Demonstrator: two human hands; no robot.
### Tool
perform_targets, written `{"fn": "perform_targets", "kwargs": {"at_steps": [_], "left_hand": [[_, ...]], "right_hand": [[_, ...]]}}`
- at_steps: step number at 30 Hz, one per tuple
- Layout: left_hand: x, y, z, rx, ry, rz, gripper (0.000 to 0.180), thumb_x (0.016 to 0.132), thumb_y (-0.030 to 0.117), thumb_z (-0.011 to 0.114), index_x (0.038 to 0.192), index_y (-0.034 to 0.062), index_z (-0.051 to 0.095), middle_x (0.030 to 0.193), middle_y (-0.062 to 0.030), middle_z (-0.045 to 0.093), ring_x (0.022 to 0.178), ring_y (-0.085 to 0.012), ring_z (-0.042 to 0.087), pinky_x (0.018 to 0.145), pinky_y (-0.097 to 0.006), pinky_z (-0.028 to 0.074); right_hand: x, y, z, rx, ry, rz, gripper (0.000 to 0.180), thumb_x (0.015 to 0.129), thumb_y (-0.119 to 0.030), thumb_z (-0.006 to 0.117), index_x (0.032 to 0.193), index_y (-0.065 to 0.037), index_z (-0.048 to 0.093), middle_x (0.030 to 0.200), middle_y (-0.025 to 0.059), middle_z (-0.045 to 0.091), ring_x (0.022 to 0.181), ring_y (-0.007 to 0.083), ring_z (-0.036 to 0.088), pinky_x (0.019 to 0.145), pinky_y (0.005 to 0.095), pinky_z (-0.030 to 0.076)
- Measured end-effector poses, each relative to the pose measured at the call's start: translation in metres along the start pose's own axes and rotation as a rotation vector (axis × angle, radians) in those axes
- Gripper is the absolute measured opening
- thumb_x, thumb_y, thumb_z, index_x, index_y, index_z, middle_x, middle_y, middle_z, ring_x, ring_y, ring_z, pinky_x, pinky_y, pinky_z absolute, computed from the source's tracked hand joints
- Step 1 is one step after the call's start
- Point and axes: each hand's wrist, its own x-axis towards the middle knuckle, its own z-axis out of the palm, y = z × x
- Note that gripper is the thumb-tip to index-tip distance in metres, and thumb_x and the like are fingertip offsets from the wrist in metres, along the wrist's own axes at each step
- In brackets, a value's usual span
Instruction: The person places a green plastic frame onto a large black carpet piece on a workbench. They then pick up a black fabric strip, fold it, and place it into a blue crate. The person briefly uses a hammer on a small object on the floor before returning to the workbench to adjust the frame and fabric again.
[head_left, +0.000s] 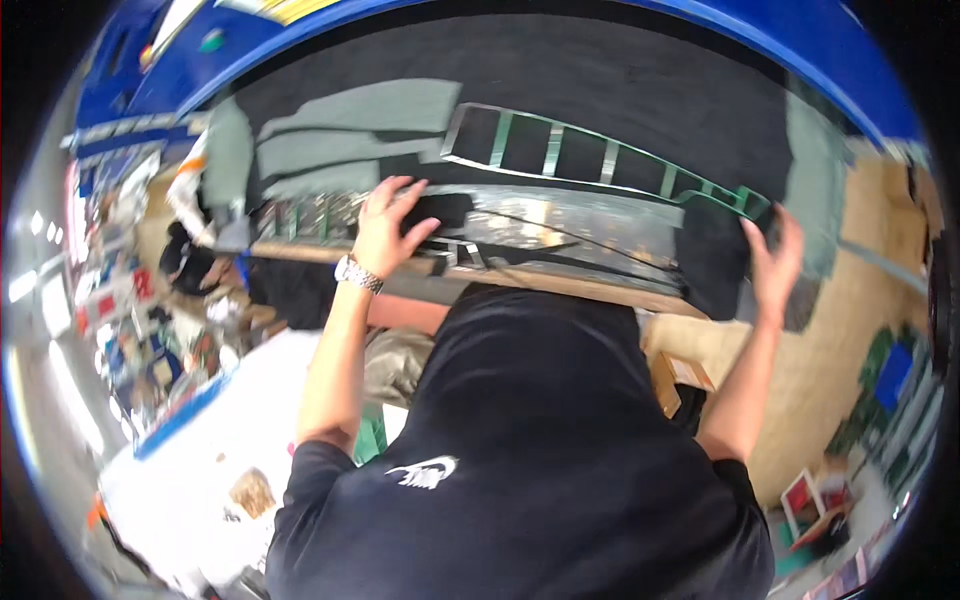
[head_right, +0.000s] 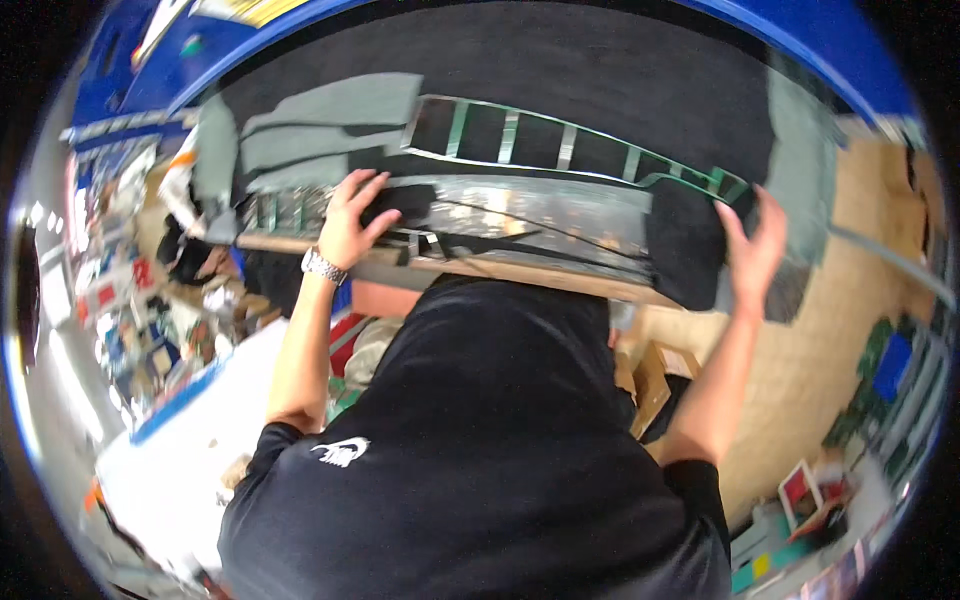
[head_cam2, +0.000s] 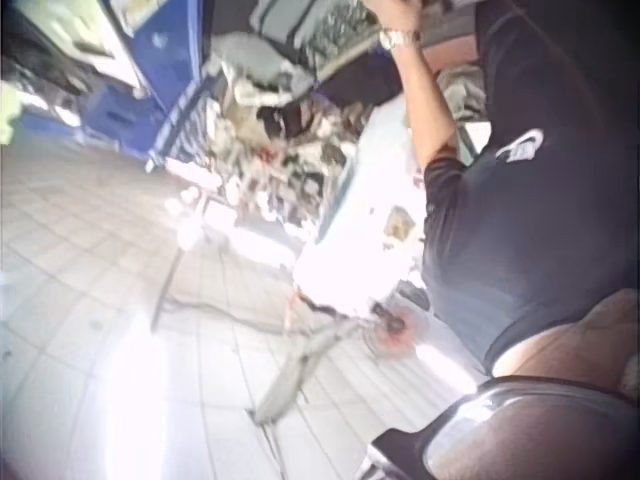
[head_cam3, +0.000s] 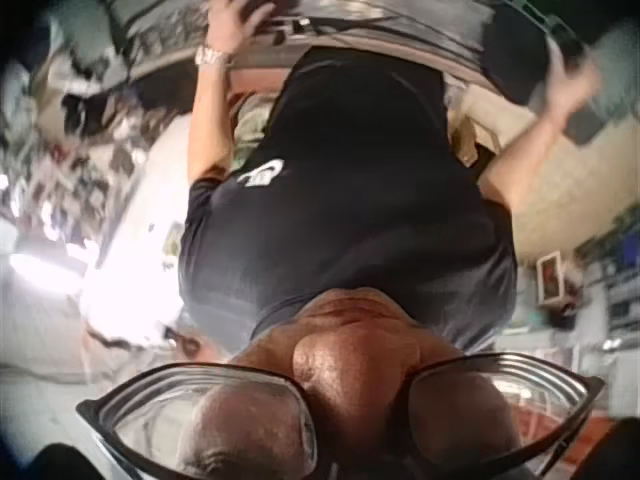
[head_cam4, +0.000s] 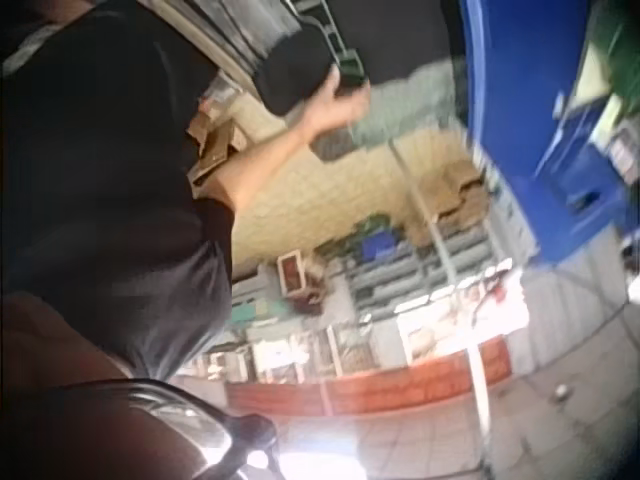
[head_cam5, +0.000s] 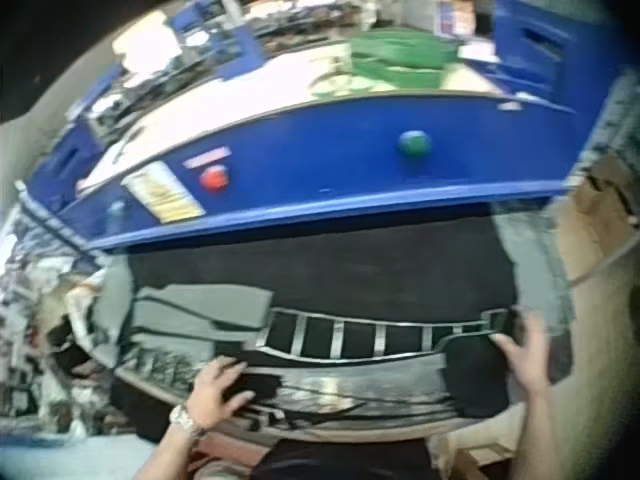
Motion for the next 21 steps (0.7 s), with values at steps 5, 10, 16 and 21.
{"fn": "perform_targets", "kwargs": {"at_steps": [5,10,16,21], "left_hand": [[-0.036,-0.027,-0.049,0.318,-0.307,-0.027,0.079,0.070,0.040,0.087,0.142,0.0270,0.056,0.143,-0.0055,0.049,0.139,-0.0315,0.042,0.112,-0.067,0.029],[-0.024,-0.052,-0.044,0.411,-0.353,0.065,0.073,0.072,0.027,0.085,0.139,0.0235,0.058,0.135,-0.0035,0.056,0.130,-0.0274,0.050,0.113,-0.069,0.027],[-0.011,-0.022,-0.091,0.214,-0.232,0.226,0.064,0.068,0.021,0.086,0.126,0.0060,0.065,0.114,-0.0133,0.065,0.108,-0.0358,0.061,0.097,-0.043,0.050],[0.021,0.062,-0.167,0.033,0.076,0.265,0.065,0.068,0.018,0.090,0.125,0.0004,0.064,0.096,-0.0132,0.060,0.085,-0.0301,0.061,0.076,-0.038,0.051]], "right_hand": [[-0.010,-0.008,-0.014,-0.065,0.106,0.031,0.046,0.086,-0.026,0.082,0.125,-0.006,0.068,0.127,0.0122,0.064,0.117,0.0289,0.061,0.095,0.0392,0.049],[0.004,-0.083,-0.012,-0.026,-0.001,-0.162,0.044,0.083,-0.022,0.083,0.121,-0.005,0.068,0.135,0.0131,0.059,0.129,0.0328,0.053,0.110,0.0424,0.042],[0.007,-0.132,-0.023,0.040,-0.045,-0.308,0.043,0.076,-0.015,0.086,0.115,-0.006,0.071,0.139,0.0111,0.055,0.136,0.0353,0.046,0.109,0.0458,0.043],[0.013,-0.162,-0.051,0.272,0.087,-0.284,0.036,0.078,-0.015,0.085,0.109,-0.001,0.073,0.130,0.0129,0.063,0.127,0.0322,0.056,0.103,0.0419,0.049]]}}
